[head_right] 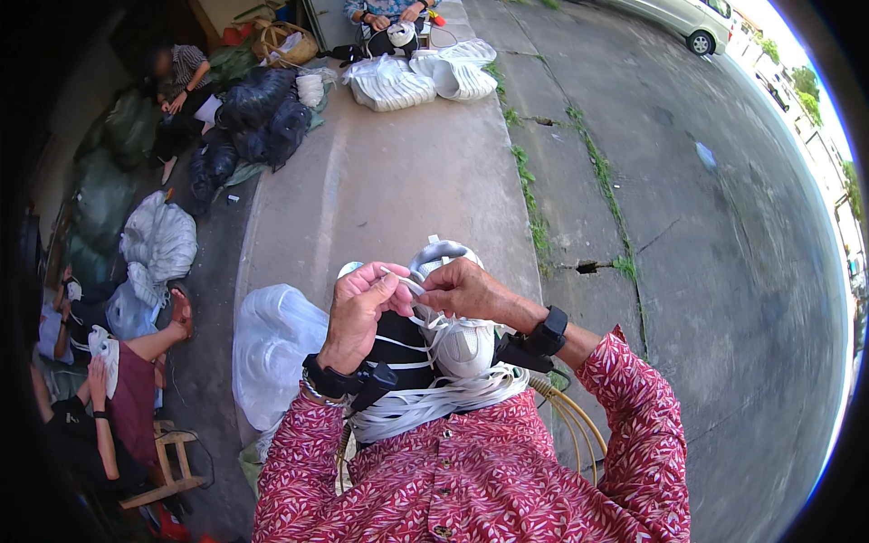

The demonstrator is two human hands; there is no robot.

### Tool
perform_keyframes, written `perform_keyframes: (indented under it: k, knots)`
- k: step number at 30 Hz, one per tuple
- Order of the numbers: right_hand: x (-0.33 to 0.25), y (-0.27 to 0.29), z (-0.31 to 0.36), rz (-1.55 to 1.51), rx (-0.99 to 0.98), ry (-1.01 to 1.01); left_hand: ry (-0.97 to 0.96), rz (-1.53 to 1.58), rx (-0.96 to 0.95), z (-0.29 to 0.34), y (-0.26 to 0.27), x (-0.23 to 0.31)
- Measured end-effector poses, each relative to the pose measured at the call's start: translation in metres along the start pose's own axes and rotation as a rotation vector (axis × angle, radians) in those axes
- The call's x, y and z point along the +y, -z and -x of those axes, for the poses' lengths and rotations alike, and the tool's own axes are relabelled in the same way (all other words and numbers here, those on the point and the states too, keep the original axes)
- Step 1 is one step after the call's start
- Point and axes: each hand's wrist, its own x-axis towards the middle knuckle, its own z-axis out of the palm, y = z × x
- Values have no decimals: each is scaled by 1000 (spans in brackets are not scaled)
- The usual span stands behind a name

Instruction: Lacing a pair of white sneakers while sitting in an outdoor work area.

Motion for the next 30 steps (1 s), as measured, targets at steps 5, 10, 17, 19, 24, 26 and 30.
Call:
perform_keyframes:
  k: [5, 10, 17, 19, 24, 26, 30]
  knots:
    - [-5, 6, -3, 150, 29, 30, 30, -3, 5, 0, 3, 7]
    - [-10, 12, -3, 89, -38, -36, 17, -6, 58, 0, 7, 16]
    - [-18, 20, -1, -40, 0, -78, -166, -92, 355, 6, -3, -5]
    - [-22, 25, -2, -31, 41, -116, -249, -275, 225, 16, -14, -25]
    - [-27, 43, -11, -109, -14, -134, -435, -877, -452, 29, -49, -90]
    - [-38, 53, -15, -117, 74, -143, -421, -1172, -671, 29, -50, -107]
    - [-106, 83, -14, -100, 369, 298, -406, -1121, -694, 27, -43, -126]
